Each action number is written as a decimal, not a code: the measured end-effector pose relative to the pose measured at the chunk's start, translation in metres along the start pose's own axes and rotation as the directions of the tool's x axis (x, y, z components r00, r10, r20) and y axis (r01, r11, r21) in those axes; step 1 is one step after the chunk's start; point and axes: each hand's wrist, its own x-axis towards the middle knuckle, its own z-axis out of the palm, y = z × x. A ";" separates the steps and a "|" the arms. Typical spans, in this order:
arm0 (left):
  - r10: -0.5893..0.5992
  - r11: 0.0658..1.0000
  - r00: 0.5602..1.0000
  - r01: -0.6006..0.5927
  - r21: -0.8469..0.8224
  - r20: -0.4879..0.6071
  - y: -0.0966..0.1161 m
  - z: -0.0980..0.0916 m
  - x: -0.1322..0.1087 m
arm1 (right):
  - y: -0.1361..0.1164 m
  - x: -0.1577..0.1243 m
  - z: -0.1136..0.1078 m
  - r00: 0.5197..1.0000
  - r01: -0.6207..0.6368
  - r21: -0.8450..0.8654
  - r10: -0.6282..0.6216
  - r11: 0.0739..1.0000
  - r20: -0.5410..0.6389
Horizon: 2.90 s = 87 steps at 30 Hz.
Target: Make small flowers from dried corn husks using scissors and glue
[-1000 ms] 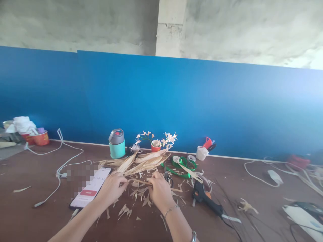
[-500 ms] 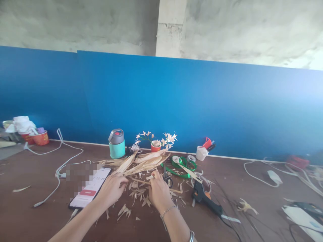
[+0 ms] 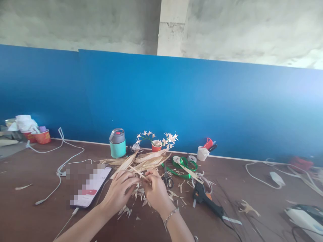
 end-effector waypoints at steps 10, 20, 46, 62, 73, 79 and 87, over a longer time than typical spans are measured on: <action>0.015 1.000 0.998 -0.015 0.004 -0.059 0.004 -0.009 -0.001 | -0.008 0.000 -0.003 0.992 -0.089 0.296 0.059 0.951 0.111; -0.603 0.509 0.772 0.565 -0.649 0.200 -0.004 0.002 0.008 | -0.001 -0.001 -0.002 0.978 -0.168 0.323 0.118 0.931 0.171; -0.719 0.144 0.577 0.668 -0.730 0.387 0.010 -0.003 0.011 | -0.004 -0.005 0.005 0.974 0.078 0.161 -0.110 0.984 0.196; -0.723 0.106 0.556 0.676 -0.729 0.411 0.008 -0.007 0.013 | 0.004 -0.002 0.002 0.932 -0.338 0.413 0.240 0.846 0.273; -0.735 0.061 0.534 0.666 -0.744 0.418 0.013 -0.003 0.012 | 0.003 -0.002 0.009 0.967 -0.046 0.332 -0.042 0.942 0.253; -0.768 0.078 0.487 0.716 -0.694 0.416 0.012 -0.001 0.010 | 0.003 -0.007 0.008 0.987 0.088 -0.358 -0.032 0.930 0.159; -0.654 0.573 0.655 0.756 -0.316 0.379 -0.009 -0.007 0.010 | 0.022 0.001 -0.007 0.995 -0.084 -0.459 0.095 0.884 0.001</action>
